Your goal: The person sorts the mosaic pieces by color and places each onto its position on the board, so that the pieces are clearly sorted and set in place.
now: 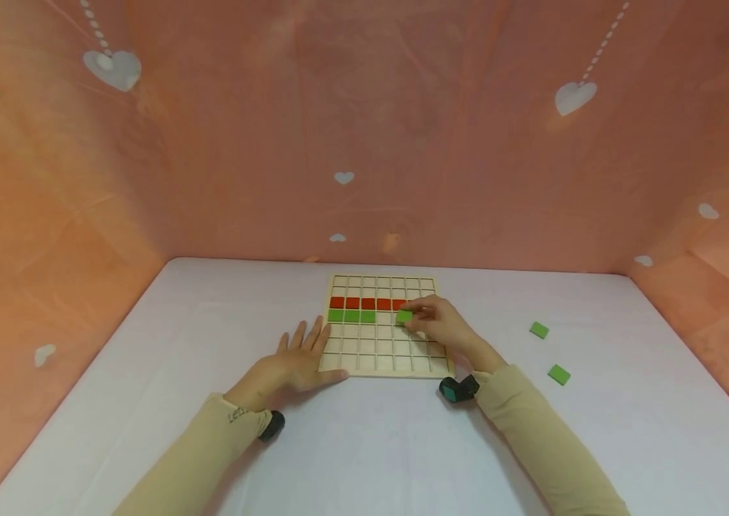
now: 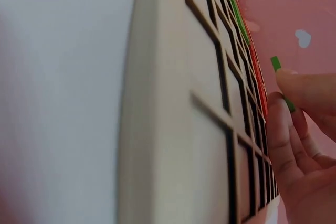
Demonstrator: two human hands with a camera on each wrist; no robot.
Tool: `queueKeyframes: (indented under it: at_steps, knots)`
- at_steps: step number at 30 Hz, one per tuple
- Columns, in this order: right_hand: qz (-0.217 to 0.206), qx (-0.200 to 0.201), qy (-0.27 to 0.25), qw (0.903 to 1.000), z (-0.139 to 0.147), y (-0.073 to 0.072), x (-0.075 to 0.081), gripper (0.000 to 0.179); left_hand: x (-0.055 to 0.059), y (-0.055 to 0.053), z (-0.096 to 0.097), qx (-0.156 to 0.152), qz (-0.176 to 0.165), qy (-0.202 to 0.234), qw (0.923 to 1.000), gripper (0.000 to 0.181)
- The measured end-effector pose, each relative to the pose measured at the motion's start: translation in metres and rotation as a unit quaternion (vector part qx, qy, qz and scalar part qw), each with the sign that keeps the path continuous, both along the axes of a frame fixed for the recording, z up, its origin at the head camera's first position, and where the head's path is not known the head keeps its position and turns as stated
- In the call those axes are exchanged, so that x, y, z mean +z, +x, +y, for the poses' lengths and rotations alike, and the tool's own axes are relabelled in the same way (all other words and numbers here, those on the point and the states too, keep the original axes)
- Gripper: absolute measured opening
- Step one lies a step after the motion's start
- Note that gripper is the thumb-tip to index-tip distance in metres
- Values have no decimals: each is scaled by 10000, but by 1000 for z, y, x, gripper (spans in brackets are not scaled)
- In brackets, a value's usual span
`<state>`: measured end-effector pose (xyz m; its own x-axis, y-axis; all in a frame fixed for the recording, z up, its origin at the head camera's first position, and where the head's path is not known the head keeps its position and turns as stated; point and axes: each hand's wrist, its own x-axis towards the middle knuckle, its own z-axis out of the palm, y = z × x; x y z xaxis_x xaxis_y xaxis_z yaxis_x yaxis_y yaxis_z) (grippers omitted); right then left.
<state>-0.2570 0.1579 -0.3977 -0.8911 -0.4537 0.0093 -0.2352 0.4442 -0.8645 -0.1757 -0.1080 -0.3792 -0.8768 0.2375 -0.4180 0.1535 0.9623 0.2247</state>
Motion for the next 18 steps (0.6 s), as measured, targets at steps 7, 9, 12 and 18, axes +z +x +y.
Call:
queueKeyframes:
  at_steps: [7, 9, 12, 18]
  knots:
    - [103, 108, 26, 9999, -9, -3, -2, 34, -1, 1, -1, 20, -25, 26, 10000, 92]
    - [50, 97, 55, 9999, -11, -3, -3, 34, -2, 1, -1, 20, -37, 66, 10000, 92]
    - [79, 81, 98, 9999, -14, -3, -2, 34, -1, 1, 0, 19, -49, 93, 9999, 92]
    - [392, 222, 199, 9988, -21, -6, 0, 33, 1, 1, -1, 43, -32, 111, 9999, 93]
